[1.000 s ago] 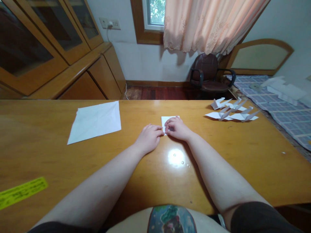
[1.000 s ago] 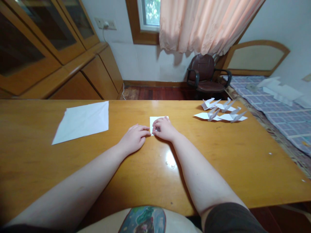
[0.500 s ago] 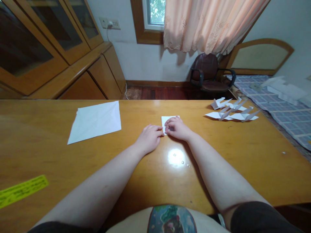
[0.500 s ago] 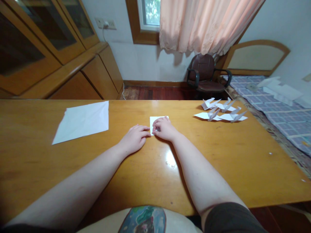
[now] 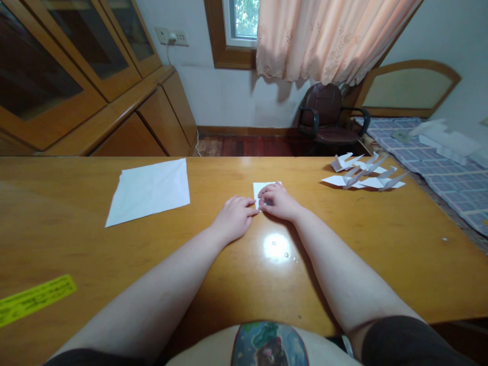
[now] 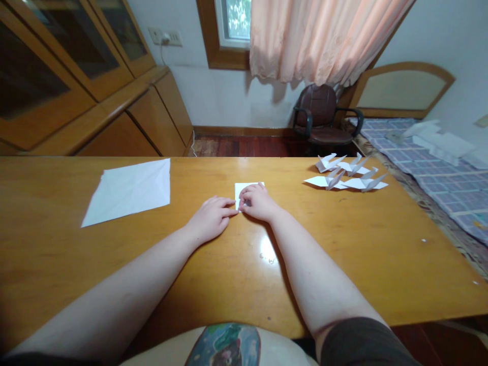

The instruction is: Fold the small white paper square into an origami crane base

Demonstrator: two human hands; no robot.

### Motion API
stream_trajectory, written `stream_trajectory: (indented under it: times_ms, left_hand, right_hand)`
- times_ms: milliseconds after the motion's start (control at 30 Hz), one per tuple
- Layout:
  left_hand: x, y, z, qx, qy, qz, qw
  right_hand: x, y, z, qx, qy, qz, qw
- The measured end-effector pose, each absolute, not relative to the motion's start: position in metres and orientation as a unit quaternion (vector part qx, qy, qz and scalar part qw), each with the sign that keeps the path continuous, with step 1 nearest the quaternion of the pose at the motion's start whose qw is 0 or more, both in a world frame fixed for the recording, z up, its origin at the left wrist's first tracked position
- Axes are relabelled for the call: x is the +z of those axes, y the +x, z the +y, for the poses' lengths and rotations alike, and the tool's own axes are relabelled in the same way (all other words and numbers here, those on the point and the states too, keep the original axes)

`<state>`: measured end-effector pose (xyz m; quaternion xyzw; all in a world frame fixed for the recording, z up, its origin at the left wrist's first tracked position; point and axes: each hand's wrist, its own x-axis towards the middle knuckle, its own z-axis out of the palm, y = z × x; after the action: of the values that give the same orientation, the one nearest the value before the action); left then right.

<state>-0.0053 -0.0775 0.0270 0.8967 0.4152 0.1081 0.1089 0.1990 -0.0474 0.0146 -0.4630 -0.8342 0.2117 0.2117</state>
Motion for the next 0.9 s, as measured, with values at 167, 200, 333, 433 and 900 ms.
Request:
stream_trajectory:
  times_ms: [167,200,333,433,900]
  left_hand:
    - [0.03,-0.003,-0.08,0.089,0.89,0.433,0.113]
    - [0.03,-0.003,-0.08,0.086,0.888,0.438,0.113]
    - [0.032,-0.001,-0.083,0.068,0.884,0.451,0.106]
    - [0.033,0.001,-0.085,0.055,0.885,0.453,0.096]
    - [0.029,0.002,-0.088,0.074,0.886,0.449,0.089]
  right_hand:
    - [0.014,0.201,-0.047,0.21,-0.47,-0.832,0.208]
    - [0.014,0.202,-0.047,0.211,-0.471,-0.831,0.208]
    - [0.015,0.205,-0.047,0.211,-0.481,-0.824,0.212]
    - [0.016,0.205,-0.047,0.212,-0.496,-0.815,0.211]
    - [0.008,0.225,-0.033,0.182,-0.622,-0.745,0.159]
